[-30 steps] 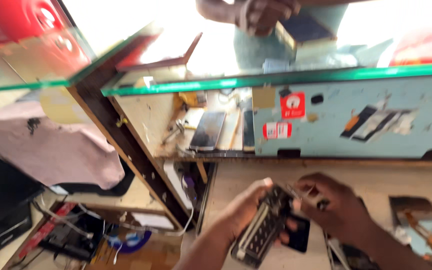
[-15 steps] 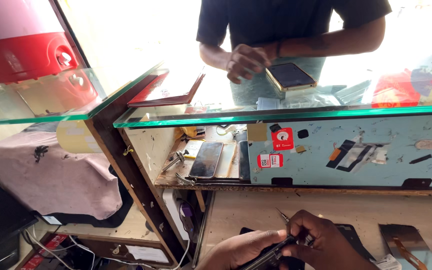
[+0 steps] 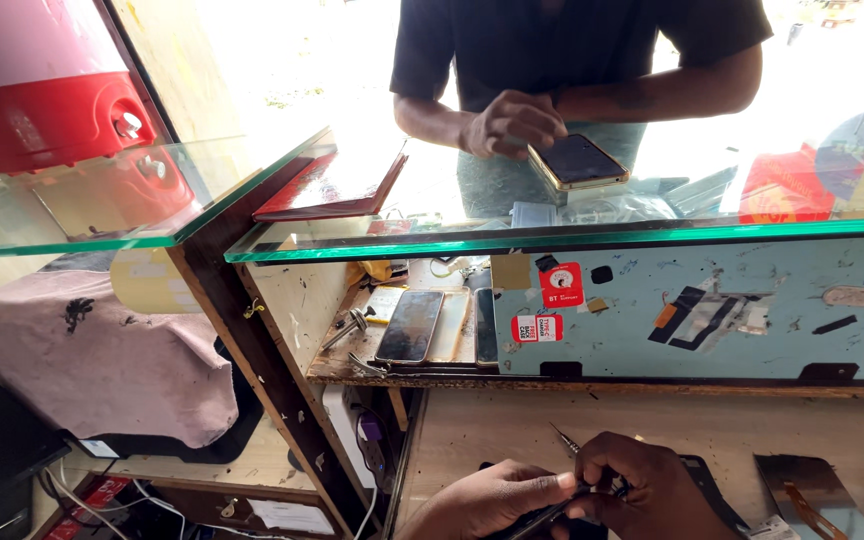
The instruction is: The person uses a screwdriver to unscrew and open the back of a smartphone at a repair counter, removes the back cover and works on the internal components, then reassembles the phone and presses the screen into place while customers stand at the counter.
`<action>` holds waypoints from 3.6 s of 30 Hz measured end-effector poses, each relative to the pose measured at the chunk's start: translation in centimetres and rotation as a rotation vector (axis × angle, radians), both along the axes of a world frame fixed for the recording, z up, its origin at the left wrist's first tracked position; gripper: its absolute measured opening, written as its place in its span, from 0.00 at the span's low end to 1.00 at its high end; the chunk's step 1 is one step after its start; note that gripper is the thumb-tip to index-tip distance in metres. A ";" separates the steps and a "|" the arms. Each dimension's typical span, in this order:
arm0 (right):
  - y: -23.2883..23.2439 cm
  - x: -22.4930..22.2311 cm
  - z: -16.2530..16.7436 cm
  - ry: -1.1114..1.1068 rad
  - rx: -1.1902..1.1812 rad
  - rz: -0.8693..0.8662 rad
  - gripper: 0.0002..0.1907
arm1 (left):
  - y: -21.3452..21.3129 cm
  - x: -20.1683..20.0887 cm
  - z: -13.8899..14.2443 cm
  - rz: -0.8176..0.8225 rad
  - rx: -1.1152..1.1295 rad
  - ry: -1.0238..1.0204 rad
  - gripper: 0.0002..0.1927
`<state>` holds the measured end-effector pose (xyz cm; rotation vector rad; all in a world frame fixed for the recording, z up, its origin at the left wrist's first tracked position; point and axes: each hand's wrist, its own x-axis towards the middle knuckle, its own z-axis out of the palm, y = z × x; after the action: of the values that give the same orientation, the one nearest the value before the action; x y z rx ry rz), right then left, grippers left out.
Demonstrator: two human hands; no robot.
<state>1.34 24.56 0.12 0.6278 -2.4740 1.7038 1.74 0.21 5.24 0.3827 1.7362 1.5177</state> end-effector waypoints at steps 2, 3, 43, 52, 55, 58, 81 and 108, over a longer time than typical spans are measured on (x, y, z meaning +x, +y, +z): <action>0.1 0.1 -0.1 -0.016 -0.009 0.003 0.19 | -0.1 0.0 0.0 -0.018 -0.015 0.045 0.35; 0.1 0.1 -0.1 -0.024 -0.013 0.005 0.18 | -0.1 0.0 -0.2 -0.017 -0.010 0.038 0.35; 0.9 -0.5 -0.4 0.366 0.177 0.015 0.18 | 0.5 -3.6 -5.9 0.058 -0.327 0.110 0.35; 0.9 -0.8 -1.2 0.455 0.169 0.043 0.11 | 0.0 -3.0 -5.6 0.081 -0.110 0.054 0.33; 0.7 -1.0 -1.4 0.373 0.195 -0.019 0.22 | -0.2 -3.1 -5.5 0.053 -0.099 0.119 0.33; 0.6 -1.1 -1.1 0.389 0.235 -0.018 0.22 | -0.1 -3.0 -5.0 0.030 -0.115 0.183 0.33; -1.1 2.2 3.6 0.691 0.430 -0.080 0.18 | 1.3 -0.8 -2.9 0.210 -0.179 -0.052 0.27; -1.9 1.7 4.5 0.946 0.561 -0.060 0.19 | 0.6 -1.0 -3.2 0.206 -0.252 0.188 0.27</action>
<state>3.01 22.67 4.62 1.0601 -2.1298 0.4267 0.75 0.84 2.05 0.2278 2.1424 1.4153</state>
